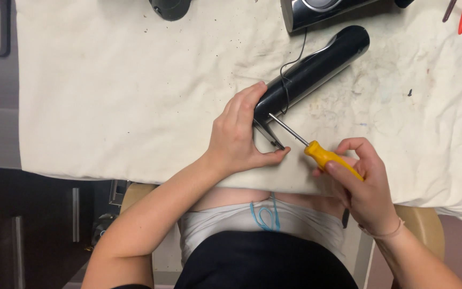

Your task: Unscrewing the casing of a black speaker using a yellow-handled screwdriver on a repair bench.

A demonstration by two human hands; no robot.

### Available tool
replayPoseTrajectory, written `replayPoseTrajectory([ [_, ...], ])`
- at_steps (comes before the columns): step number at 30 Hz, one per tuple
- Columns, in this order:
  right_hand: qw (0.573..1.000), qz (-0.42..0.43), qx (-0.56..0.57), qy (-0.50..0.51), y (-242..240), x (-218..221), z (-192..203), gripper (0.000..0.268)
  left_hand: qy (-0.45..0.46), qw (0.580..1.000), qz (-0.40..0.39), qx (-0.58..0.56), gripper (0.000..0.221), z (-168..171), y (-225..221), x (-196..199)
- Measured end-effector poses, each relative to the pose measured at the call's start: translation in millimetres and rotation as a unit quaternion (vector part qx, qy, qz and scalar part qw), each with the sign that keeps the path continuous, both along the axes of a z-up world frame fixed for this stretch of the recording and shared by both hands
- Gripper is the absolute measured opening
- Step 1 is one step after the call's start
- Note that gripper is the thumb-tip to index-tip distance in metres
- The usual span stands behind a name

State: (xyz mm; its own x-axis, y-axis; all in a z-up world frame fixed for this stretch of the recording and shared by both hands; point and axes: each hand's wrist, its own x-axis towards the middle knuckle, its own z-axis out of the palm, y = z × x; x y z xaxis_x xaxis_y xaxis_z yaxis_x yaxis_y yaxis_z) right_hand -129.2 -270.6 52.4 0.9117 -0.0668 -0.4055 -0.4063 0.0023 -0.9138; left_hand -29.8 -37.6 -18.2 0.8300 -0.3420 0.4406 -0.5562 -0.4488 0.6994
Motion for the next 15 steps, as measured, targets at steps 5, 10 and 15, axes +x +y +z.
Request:
replayPoseTrajectory([
  [5,0.976,0.018,-0.212,-0.047,4.0,1.4,14.7,0.035,-0.004,1.000,-0.002,0.000,0.107,-1.9,-0.1,0.3],
  [10,0.955,0.078,-0.279,-0.065,8.7,-12.5,20.5,0.050,0.006,1.000,0.001,0.000,0.107,-2.4,-0.5,0.6],
  [15,0.702,0.118,-0.540,-0.449,-7.5,-25.3,-15.9,0.022,0.030,0.999,0.019,-0.018,0.103,6.5,-0.8,1.5],
])
